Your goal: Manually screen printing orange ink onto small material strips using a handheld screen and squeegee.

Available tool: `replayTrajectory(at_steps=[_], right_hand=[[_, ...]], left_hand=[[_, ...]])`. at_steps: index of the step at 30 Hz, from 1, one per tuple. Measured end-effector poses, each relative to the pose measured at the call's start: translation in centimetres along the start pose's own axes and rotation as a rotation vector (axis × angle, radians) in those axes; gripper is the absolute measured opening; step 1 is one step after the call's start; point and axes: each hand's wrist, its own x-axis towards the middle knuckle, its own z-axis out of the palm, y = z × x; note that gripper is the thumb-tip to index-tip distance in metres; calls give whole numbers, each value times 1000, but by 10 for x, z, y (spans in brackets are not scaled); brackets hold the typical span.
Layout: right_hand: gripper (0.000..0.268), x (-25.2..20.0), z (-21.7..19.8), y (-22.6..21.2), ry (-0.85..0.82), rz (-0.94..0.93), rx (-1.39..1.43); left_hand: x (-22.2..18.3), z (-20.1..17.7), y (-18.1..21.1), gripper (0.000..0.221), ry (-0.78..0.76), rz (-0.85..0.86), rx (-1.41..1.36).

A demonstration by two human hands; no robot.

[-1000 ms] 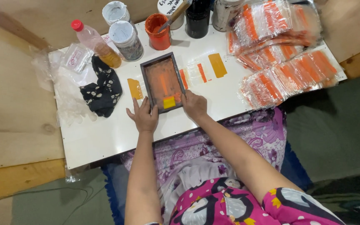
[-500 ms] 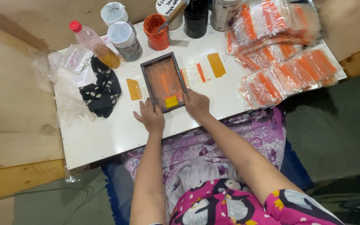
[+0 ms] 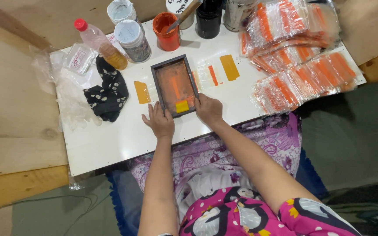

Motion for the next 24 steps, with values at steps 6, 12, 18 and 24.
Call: replayTrajectory(at_steps=[6, 12, 18, 24], right_hand=[[27, -3, 6, 2, 40, -11, 6], [28, 1, 4, 2, 78, -19, 9], [32, -4, 1, -1, 55, -1, 61], [34, -3, -2, 0, 44, -3, 53]], left_hand=[[1, 3, -2, 42, 21, 6, 15], [1, -5, 4, 43, -7, -15, -12], [2, -8, 5, 46, -20, -7, 12], [2, -10, 7, 48, -46, -23, 44]])
